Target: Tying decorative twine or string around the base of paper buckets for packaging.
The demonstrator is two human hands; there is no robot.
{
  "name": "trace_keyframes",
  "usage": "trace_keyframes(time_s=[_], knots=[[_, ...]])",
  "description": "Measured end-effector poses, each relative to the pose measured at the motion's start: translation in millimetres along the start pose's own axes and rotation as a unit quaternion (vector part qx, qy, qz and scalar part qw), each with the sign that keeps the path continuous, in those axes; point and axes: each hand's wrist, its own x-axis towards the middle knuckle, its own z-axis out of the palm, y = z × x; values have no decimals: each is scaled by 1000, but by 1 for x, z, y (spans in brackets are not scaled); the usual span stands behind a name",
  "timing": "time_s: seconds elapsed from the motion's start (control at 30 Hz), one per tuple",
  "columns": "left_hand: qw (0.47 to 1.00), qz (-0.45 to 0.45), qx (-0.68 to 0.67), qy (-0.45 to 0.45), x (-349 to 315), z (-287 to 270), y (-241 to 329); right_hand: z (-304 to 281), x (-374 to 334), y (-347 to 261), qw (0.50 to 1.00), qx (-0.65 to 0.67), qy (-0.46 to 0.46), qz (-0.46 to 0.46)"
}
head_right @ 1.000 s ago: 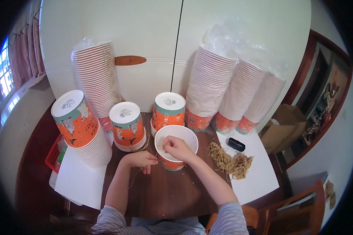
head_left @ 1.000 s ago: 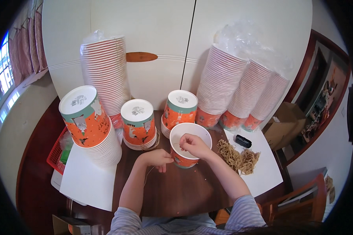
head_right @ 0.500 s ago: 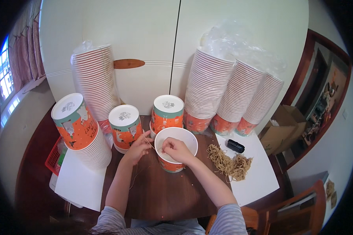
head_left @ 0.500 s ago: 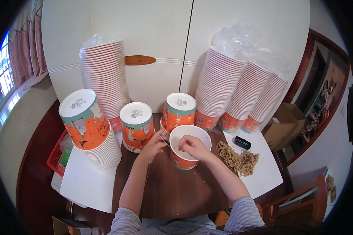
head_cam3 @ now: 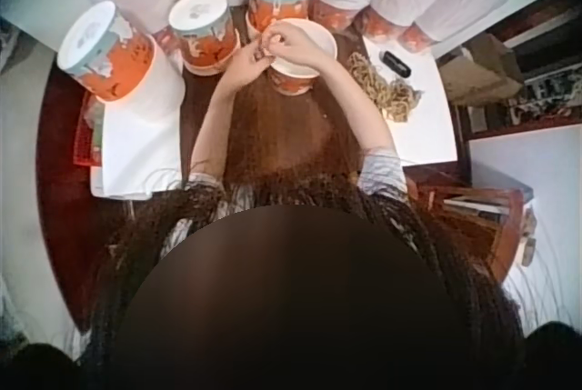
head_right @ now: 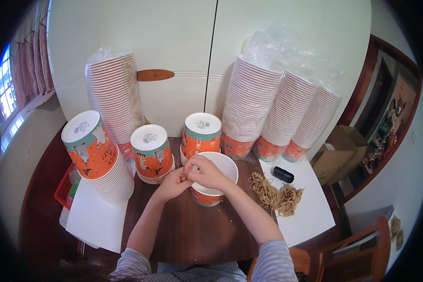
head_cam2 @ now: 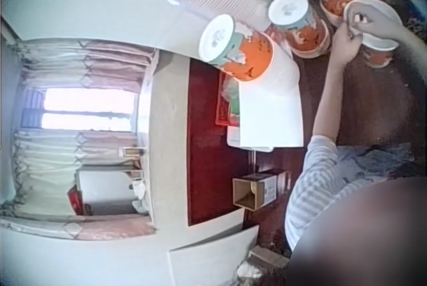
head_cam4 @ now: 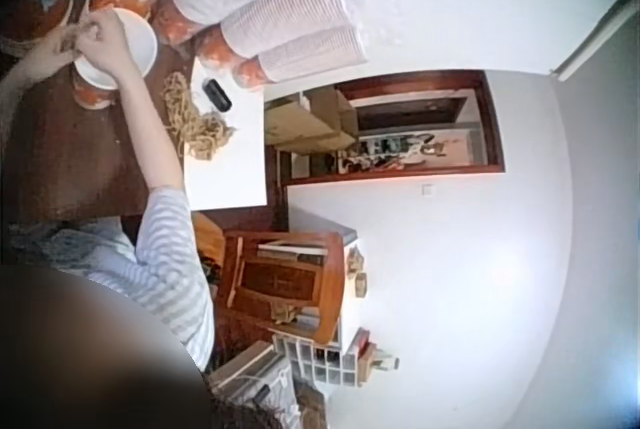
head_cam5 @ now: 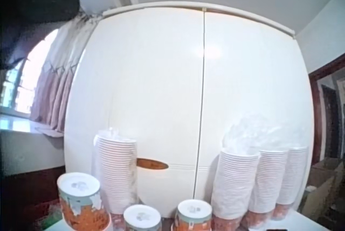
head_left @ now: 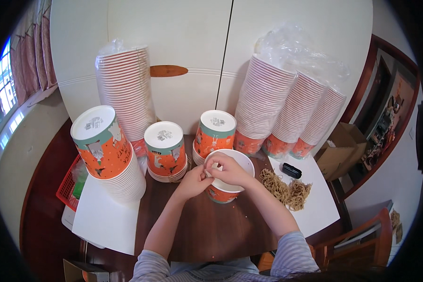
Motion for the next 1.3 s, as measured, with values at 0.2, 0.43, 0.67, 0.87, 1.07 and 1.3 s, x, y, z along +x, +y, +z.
trace_keyframes(time_s=[0.2, 0.43, 0.67, 0.87, 1.07, 1.3], knots=[[999, -13, 32, 23, -3, -9, 11, 1, 10, -1, 998, 28, -52, 30], [988, -70, -105, -88, -6, -22, 24, -3, 6, 17, 950, 257, -148, 97], [963, -165, -196, -85, -3, -25, 22, -5, 7, 13, 992, 14, -121, 20], [943, -196, -258, -76, -3, -24, 28, -4, 8, 13, 985, -117, -77, -105], [962, -177, -208, 3, -1, -26, 19, -2, -1, 19, 996, 68, -51, -27], [952, -171, -254, 9, 0, -23, 16, -3, -5, 29, 988, 110, -86, 67]])
